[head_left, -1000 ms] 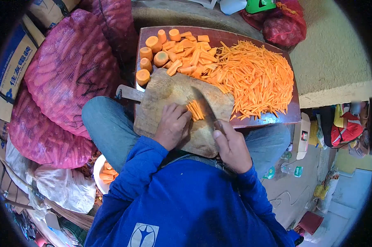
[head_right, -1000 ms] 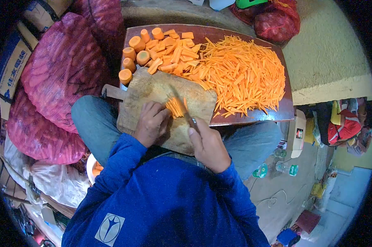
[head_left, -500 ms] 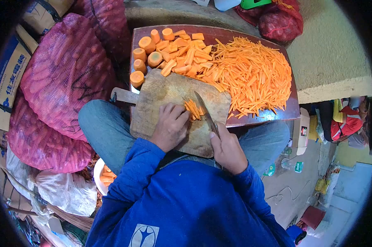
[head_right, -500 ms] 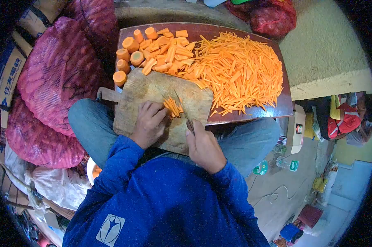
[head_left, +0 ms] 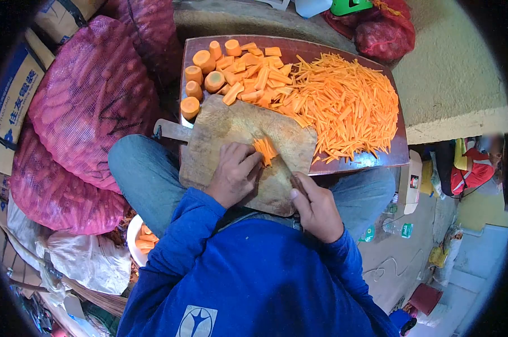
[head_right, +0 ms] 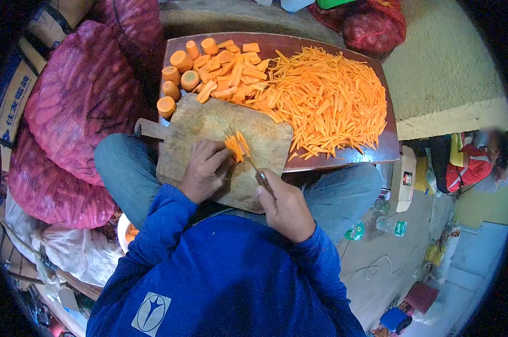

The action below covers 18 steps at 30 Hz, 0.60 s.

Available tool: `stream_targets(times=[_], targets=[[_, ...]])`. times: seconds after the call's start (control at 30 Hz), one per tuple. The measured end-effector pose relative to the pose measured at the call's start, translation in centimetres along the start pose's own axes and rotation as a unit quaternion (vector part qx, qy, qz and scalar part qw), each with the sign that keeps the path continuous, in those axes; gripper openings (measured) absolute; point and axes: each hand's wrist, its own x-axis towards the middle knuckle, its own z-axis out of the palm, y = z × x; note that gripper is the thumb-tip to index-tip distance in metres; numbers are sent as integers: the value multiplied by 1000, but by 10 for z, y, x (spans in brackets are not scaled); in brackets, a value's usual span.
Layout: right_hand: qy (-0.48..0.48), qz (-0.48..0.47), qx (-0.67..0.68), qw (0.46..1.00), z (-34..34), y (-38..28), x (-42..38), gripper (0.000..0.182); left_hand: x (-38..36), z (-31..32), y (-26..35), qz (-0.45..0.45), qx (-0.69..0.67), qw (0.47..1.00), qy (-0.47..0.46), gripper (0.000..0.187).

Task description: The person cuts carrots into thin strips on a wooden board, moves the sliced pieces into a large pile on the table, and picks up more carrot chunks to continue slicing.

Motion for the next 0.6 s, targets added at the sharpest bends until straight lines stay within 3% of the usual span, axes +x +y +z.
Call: stream_targets(times=[0.07,0.2,0.27,0.3,0.37,0.4,0.47,0.6], targets=[[32,23,18,999,-3,4,-1,33,-1,1,-2,13,-18,1000,3,32],[10,61,10,998,-6,-5,-2,34,-7,3,-2,-2,-59,997,43,31],[-5,22,31,999,2,-15,-3,32,-10,-2,1,-63,-38,989,126,27],[-15,-10,14,1000,7,-15,-3,30,-8,-7,2,-60,-38,990,126,27],[-52,1,36,998,15,-14,2,30,-2,-19,4,-156,-32,969,190,19],[-92,13,58,994,18,-12,4,30,-2,-21,1,-153,-32,969,190,19],[-85,24,53,995,20,-4,5,28,-3,-24,-5,-200,-60,959,194,16],[15,-2,-18,1000,-10,28,14,27,-12,-8,-16,-187,-76,970,138,15]])
